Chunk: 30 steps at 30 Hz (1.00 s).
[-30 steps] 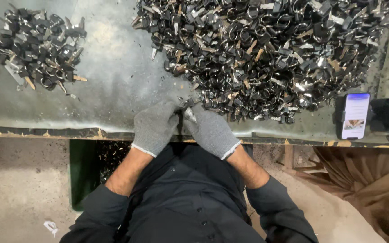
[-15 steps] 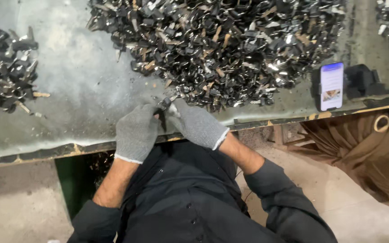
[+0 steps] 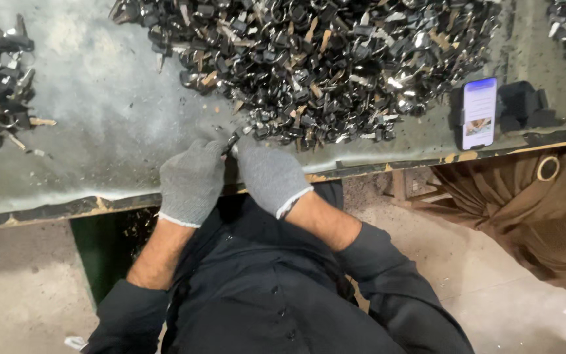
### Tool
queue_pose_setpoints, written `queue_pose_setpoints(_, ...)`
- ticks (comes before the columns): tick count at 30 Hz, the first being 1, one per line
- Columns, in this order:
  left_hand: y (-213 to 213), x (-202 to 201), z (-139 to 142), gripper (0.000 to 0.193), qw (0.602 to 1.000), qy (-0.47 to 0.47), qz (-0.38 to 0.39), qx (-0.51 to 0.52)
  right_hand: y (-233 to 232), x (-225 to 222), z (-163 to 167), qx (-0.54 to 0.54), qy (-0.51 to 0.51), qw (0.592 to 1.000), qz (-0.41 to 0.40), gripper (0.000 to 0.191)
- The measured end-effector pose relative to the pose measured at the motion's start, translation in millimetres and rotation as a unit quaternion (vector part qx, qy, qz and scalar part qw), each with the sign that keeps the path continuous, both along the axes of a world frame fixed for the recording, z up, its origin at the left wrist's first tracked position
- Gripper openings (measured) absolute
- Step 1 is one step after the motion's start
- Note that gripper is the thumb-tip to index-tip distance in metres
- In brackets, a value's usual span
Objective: The person sits at a workbench with a large pile of small metal components and sorts them one at a time, placing selected pieces into a green bin below the bench edge. The person occasionally sets pieces aside on the bench and continues picking through the pile by hand while wearing gloves.
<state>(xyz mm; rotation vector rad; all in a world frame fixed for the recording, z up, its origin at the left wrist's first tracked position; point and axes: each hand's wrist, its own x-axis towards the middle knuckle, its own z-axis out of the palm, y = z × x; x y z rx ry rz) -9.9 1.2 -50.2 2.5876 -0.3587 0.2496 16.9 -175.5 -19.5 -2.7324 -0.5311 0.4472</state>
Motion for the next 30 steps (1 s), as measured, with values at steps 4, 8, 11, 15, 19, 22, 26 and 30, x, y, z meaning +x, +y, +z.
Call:
queue_pose_setpoints(4, -6.1, -2.2, -3.1, 0.017, 0.995, 0.030, 0.073, -0.058, 0.9, -6.1, 2.5, 0.027, -0.065, 0.997, 0.026, 0.026)
queue_pose_setpoints(8, -6.7, -1.1, -9.5, 0.025, 0.991, -0.042, 0.074, -0.105, -1.1, -17.5, -4.3, -0.073, -0.147, 0.984, 0.069, 0.050)
queue_pose_setpoints(11, -4.6, -2.3, -15.6, 0.036, 0.993, -0.030, 0.038, -0.106, 5.5, -26.5, -12.7, -0.105, -0.115, 0.987, 0.050, 0.033)
queue_pose_setpoints(15, -3.1, -2.6, -19.8, 0.035, 0.992, -0.030, -0.003, -0.126, 14.8, -20.7, -11.9, -0.080, -0.077, 0.993, 0.029, 0.051)
queue_pose_setpoints(19, -1.2, -3.1, -12.7, 0.042, 0.996, -0.015, 0.003, -0.082, 5.2, 12.8, -0.5, 0.008, 0.079, 0.995, 0.057, 0.027)
queue_pose_setpoints(22, 1.7, -5.7, -4.4, 0.050, 0.991, 0.026, 0.045, -0.122, -2.7, 22.7, 3.0, 0.077, 0.190, 0.979, -0.014, 0.035)
queue_pose_setpoints(26, -4.1, -10.0, -1.9, 0.020, 0.995, -0.025, 0.082, -0.044, -2.4, -1.9, -1.6, 0.021, 0.009, 1.000, -0.015, 0.037)
queue_pose_setpoints(30, -4.9, -13.1, -2.8, 0.015, 0.997, -0.004, 0.071, -0.029, -8.2, -21.8, -5.9, -0.024, -0.045, 0.998, 0.036, 0.022)
